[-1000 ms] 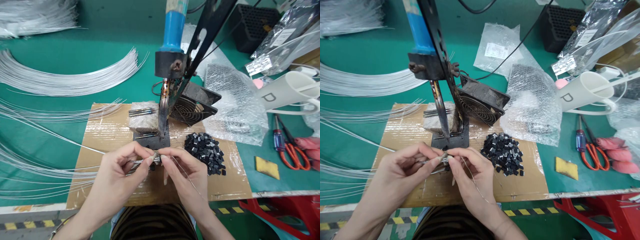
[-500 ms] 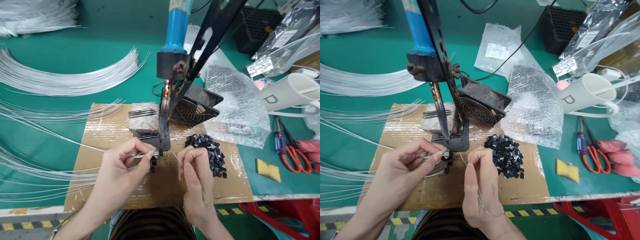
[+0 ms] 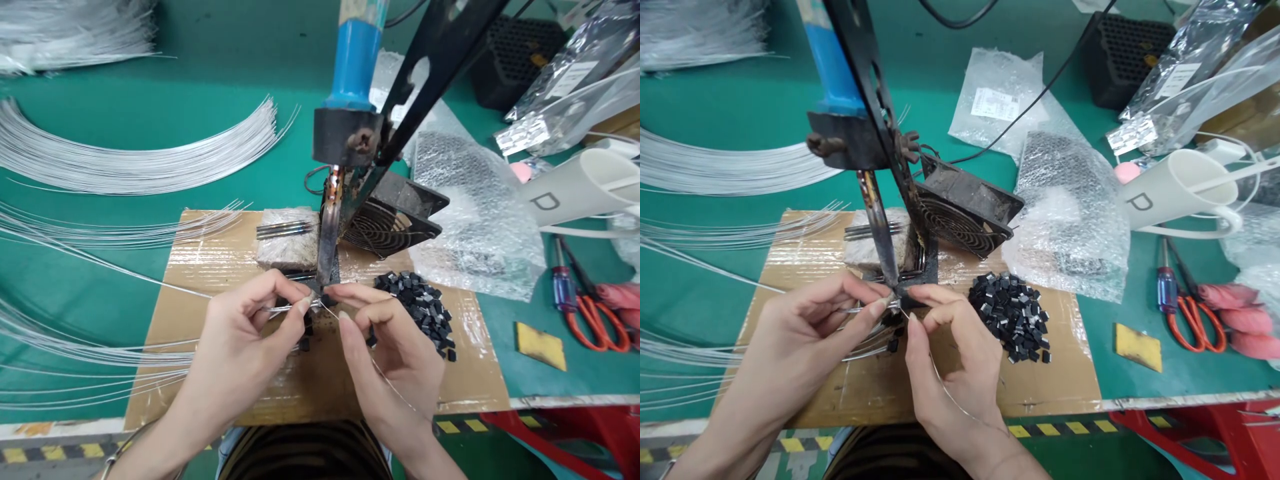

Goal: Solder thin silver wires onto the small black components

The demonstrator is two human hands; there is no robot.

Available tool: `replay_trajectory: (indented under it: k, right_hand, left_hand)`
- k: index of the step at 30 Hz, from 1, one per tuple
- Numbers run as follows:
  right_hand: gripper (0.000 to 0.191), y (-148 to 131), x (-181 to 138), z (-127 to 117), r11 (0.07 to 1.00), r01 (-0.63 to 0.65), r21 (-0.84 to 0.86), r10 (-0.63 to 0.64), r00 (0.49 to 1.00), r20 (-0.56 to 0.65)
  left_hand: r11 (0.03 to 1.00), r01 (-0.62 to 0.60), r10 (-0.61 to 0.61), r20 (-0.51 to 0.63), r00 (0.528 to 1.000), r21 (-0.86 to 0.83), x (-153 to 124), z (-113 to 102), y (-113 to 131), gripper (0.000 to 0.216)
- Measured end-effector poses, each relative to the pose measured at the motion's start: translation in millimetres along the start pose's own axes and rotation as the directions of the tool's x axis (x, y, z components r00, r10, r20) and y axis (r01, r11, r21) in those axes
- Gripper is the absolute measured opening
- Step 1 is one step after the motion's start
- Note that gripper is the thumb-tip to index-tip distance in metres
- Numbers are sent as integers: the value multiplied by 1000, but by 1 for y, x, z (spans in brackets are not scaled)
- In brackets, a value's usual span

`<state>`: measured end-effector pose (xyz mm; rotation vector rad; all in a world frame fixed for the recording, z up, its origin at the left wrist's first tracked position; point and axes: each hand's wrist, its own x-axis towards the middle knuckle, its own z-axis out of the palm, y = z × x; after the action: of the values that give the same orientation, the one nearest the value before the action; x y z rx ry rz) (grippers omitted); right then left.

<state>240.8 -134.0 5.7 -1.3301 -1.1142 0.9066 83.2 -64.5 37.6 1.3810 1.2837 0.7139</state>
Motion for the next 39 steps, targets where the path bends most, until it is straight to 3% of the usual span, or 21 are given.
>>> replay_trajectory:
  k: [19, 39]
  right_hand:
    - [21, -4, 8, 2, 1000, 8, 16, -7, 999, -31]
    - [19, -6, 10, 3, 1000, 12, 11, -11, 999, -53]
  left_hand:
    - [998, -29, 32, -58, 998, 63, 7, 0, 9, 6]
    - [999, -46, 47, -70, 996, 17, 6, -2, 8, 8]
